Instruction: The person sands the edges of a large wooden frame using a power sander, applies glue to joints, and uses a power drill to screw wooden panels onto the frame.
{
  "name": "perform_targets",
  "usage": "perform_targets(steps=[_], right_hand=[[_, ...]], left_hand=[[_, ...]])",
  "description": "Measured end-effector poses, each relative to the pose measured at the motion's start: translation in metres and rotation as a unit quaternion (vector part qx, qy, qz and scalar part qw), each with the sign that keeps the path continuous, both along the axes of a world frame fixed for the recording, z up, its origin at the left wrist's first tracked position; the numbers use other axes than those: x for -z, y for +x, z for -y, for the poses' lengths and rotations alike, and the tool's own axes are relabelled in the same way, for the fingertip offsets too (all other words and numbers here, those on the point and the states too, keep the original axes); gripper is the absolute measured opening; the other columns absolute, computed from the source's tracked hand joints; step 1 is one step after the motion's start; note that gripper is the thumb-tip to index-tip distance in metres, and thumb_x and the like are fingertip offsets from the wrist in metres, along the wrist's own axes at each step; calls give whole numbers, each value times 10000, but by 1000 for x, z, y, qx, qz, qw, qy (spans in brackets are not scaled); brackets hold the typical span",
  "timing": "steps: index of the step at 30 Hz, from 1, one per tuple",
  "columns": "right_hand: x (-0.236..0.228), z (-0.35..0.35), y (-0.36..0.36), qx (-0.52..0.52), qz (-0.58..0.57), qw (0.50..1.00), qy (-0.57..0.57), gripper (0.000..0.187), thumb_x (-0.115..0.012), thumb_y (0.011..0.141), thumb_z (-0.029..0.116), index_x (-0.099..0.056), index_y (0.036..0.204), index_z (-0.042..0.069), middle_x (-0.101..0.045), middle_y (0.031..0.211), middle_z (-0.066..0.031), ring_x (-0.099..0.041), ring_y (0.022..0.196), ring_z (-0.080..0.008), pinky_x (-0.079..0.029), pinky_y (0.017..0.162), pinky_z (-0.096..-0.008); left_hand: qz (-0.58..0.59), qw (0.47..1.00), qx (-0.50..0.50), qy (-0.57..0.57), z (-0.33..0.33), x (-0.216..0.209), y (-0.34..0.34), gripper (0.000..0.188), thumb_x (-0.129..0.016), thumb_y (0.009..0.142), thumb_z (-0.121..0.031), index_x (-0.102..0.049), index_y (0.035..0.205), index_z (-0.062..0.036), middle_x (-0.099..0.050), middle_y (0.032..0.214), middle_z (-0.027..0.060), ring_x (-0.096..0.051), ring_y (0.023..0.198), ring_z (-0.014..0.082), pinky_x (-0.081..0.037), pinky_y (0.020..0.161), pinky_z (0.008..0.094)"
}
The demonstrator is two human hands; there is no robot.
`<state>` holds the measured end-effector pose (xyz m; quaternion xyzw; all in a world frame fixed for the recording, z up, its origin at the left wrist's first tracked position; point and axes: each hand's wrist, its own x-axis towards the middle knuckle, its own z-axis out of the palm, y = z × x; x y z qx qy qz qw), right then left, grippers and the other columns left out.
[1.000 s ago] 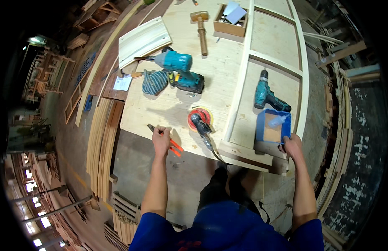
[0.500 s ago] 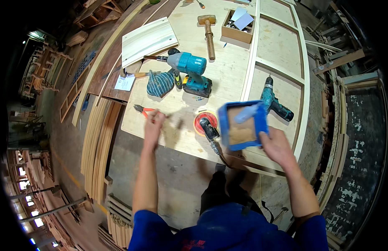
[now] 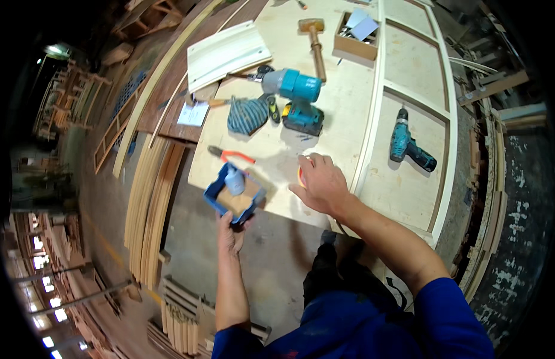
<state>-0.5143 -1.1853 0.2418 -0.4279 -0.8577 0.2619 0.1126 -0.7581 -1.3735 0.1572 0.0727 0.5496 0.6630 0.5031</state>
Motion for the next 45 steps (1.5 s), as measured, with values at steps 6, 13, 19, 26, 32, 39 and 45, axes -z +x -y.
perform_targets(steps=[6,13,19,26,32,39,45], right_hand=[[38,-11,0,97,80,988,-93,306,-567,904,184,-581,1169,31,-559,1188,-270,-620,1056,-436,-530,914,-499],[28,-6,15,103,21,979,-174,443,-661,867,219,-520,1260,71,-529,1204,-299,-616,1060,-477,-543,887,-518],[7,49,81,34,-129,964,-230,654,-741,750,230,-514,1348,95,-546,1234,-225,-587,1123,-422,-479,1006,-439],[2,159,199,172,-228,945,-160,577,-875,693,286,-621,1159,59,-614,1076,-137,-627,1004,-289,-507,913,-388],[2,221,258,329,-102,934,-96,532,-799,747,222,-582,1203,56,-584,1100,-186,-625,997,-376,-527,880,-419],[-4,214,251,375,22,925,-62,551,-781,798,249,-553,1273,90,-566,1129,-211,-642,982,-425,-550,839,-470],[0,176,231,436,70,895,-66,539,-753,832,282,-552,1301,109,-553,1164,-215,-641,1001,-428,-547,854,-477]], left_hand=[[84,994,-71,-22,-7,30,-49,485,-567,1000,-328,-486,1419,-97,-563,1421,109,-562,1283,328,-488,1034,592],[81,975,-192,-73,-48,28,-63,567,-527,1039,-416,-438,1451,-36,-481,1416,194,-537,1250,395,-518,1000,593],[41,980,-170,-91,-51,37,-76,690,-582,1012,-487,-377,1528,-77,-407,1499,155,-431,1341,356,-477,1061,562],[-26,976,-191,-105,-38,45,-50,695,-501,1024,-566,-419,1475,-43,-502,1251,107,-517,1078,215,-530,942,427],[-296,942,107,-117,-25,34,92,330,-605,984,-206,-639,1216,26,-639,965,99,-614,859,193,-547,745,345],[-505,767,396,5,-167,12,204,511,-679,936,-277,-582,1266,100,-609,1147,266,-601,1029,344,-478,949,419],[-635,649,416,43,-240,32,271,736,-692,901,-342,-429,1400,131,-513,1241,358,-496,1181,489,-405,1037,533]])
